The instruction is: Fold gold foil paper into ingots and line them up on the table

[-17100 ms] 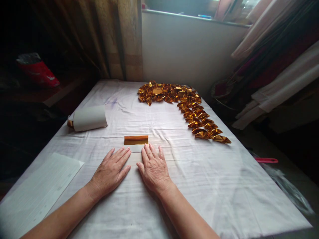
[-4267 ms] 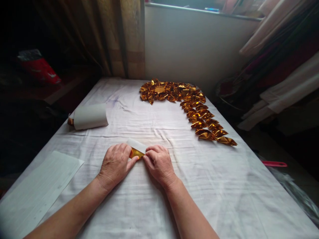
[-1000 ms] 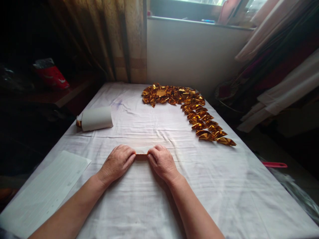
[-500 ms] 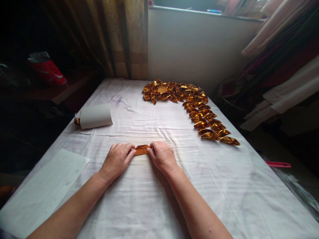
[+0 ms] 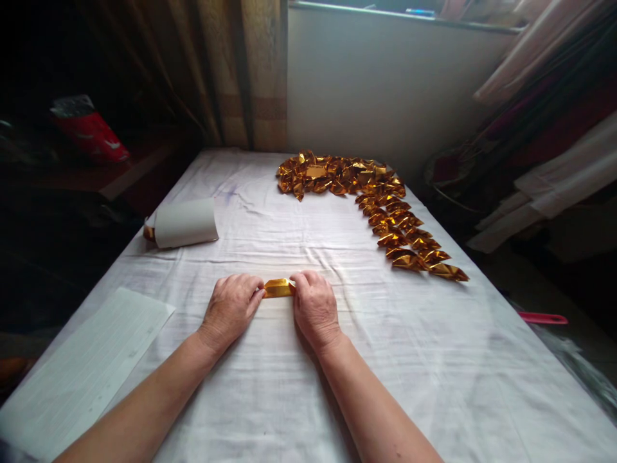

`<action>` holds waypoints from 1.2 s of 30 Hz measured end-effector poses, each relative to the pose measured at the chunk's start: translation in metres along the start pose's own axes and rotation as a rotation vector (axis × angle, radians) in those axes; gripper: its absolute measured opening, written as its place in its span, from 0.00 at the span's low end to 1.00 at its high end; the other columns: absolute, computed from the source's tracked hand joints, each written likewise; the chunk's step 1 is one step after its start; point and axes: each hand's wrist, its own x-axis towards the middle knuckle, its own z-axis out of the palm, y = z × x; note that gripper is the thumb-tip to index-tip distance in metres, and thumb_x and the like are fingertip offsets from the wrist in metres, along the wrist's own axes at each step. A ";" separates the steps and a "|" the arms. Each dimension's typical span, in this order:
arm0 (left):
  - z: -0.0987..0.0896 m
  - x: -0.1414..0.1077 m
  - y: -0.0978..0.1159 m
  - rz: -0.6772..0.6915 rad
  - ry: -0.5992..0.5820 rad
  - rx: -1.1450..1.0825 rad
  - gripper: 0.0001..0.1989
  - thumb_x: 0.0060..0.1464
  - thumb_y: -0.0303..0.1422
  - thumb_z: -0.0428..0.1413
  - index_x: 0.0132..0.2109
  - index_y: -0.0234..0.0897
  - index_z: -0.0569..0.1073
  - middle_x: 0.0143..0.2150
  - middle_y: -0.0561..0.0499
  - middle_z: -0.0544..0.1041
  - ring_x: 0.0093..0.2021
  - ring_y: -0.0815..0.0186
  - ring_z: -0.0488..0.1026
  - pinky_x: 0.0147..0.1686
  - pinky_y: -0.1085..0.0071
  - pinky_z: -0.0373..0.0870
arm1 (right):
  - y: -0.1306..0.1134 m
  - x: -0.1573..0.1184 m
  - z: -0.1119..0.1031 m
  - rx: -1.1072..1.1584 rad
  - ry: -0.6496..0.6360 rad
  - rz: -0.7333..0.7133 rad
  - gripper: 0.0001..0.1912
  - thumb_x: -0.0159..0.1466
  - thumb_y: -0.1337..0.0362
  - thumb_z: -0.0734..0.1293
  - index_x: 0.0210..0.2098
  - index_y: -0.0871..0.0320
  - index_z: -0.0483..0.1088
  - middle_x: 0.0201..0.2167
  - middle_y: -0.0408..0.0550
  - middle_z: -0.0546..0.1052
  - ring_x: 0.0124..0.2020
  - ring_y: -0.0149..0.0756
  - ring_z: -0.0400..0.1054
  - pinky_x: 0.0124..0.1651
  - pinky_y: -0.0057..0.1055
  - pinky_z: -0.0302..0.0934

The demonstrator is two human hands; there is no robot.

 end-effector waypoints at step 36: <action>-0.006 -0.035 -0.024 0.250 -0.246 0.045 0.30 0.65 0.49 0.43 0.70 0.46 0.55 0.70 0.51 0.60 0.71 0.52 0.51 0.68 0.45 0.33 | 0.006 -0.017 -0.021 -0.109 -0.468 -0.060 0.32 0.70 0.47 0.54 0.70 0.52 0.51 0.71 0.49 0.47 0.72 0.49 0.39 0.70 0.56 0.36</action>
